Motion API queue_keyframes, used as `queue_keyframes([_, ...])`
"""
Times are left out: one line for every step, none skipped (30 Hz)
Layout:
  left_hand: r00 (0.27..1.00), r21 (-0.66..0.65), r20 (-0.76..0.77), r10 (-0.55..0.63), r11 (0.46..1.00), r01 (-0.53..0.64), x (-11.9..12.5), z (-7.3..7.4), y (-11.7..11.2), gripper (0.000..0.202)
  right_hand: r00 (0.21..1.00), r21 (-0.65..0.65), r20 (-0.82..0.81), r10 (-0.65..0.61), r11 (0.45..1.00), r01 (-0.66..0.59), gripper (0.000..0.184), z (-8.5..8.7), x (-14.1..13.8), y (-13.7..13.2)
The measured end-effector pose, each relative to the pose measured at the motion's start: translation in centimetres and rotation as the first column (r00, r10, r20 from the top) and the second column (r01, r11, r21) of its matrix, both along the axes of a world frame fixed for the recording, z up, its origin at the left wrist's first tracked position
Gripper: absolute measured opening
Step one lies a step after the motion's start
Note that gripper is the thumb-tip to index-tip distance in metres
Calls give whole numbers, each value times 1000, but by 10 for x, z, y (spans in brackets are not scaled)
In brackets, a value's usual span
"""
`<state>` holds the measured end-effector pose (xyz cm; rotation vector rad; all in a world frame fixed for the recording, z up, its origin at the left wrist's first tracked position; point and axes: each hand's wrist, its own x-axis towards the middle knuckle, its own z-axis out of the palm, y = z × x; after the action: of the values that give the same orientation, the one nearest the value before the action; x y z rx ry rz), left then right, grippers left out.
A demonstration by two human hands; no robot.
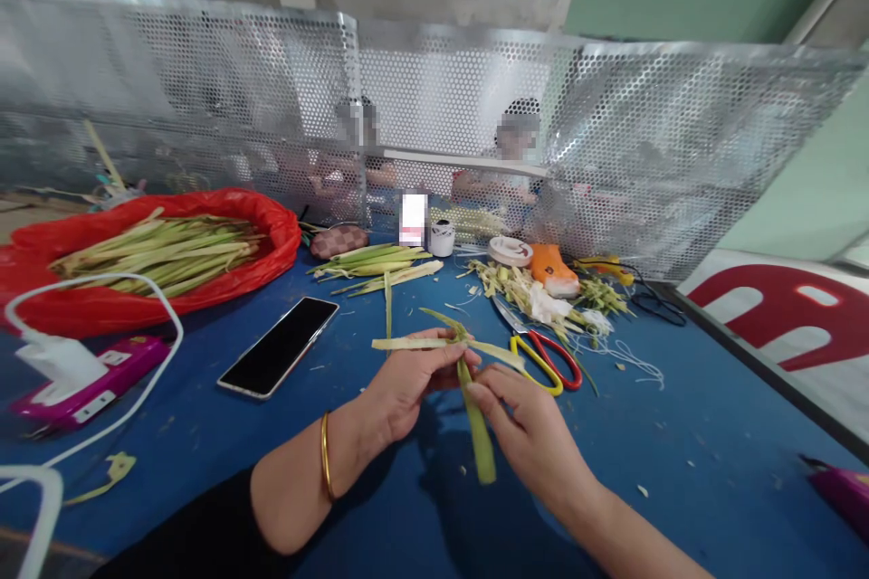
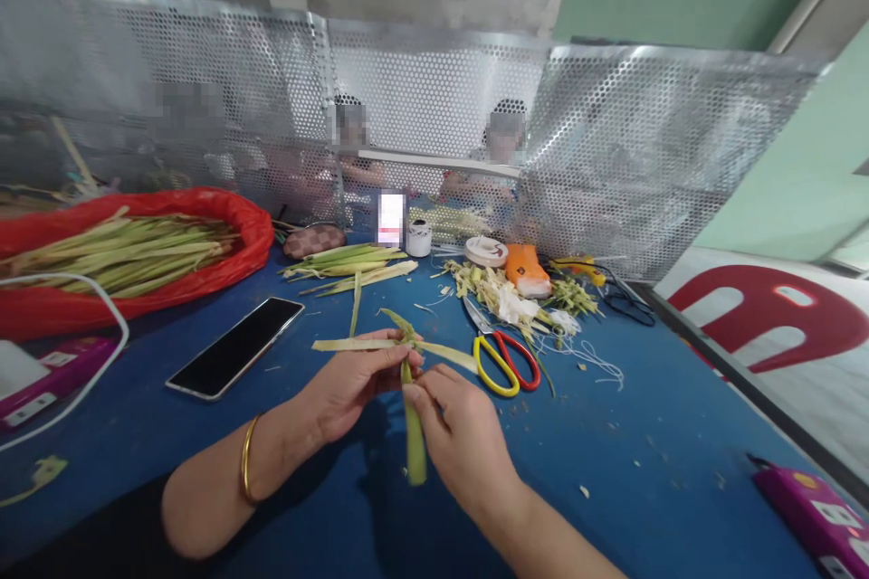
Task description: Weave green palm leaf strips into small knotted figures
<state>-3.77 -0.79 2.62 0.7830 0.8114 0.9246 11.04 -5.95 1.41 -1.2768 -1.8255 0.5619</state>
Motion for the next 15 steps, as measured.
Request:
queue_keyframes([1000,5,-16,-12,1000,12,-2,1,1,25,997,90,61,-55,995,50,28,3,3,0])
queue_keyframes([999,10,-31,-34,999,35,-3,2,1,26,986,192,100,-132,975,111,24,5,7,1])
queue_keyframes([997,9,-40,-64,998,64,-4,2,2,25,968,284,126,-215,943,172,18,7,10,2])
queue_keyframes([995,1,-41,-95,996,95,-5,3,2,24,946,342,146,-290,912,227,15,9,14,4])
queue_keyframes([992,-12,-33,-120,993,120,-6,3,2,23,933,338,183,-309,911,235,15,9,16,6])
queue_keyframes([991,-30,-19,-134,991,133,-6,3,3,22,929,290,224,-293,931,224,14,8,17,8])
queue_keyframes([991,-48,-9,-135,990,134,-6,3,3,22,929,223,262,-262,953,205,14,6,17,10])
queue_keyframes([992,-62,-9,-127,990,126,-6,2,2,22,930,160,293,-223,970,182,16,4,16,11])
queue_keyframes([993,-70,-20,-119,991,117,-5,1,2,23,930,118,313,-194,979,164,19,1,15,12])
queue_keyframes([993,-69,-43,-113,992,110,-3,-1,1,23,929,103,326,-176,983,150,22,-1,13,11])
queue_keyframes([991,-60,-74,-110,993,105,-1,-3,1,23,927,109,334,-168,984,139,25,-4,11,11])
queue_keyframes([988,-45,-110,-105,994,101,0,-6,0,24,925,124,343,-163,984,128,28,-5,8,10])
queue_keyframes([984,-24,-146,-98,995,96,2,-9,-1,26,922,134,354,-159,984,119,29,-7,7,8])
queue_keyframes([980,5,-180,-85,996,87,4,-11,-2,27,917,134,368,-155,985,113,30,-8,5,7])
queue_keyframes([976,37,-209,-66,996,75,6,-14,-2,29,911,125,383,-150,986,110,30,-8,4,6])
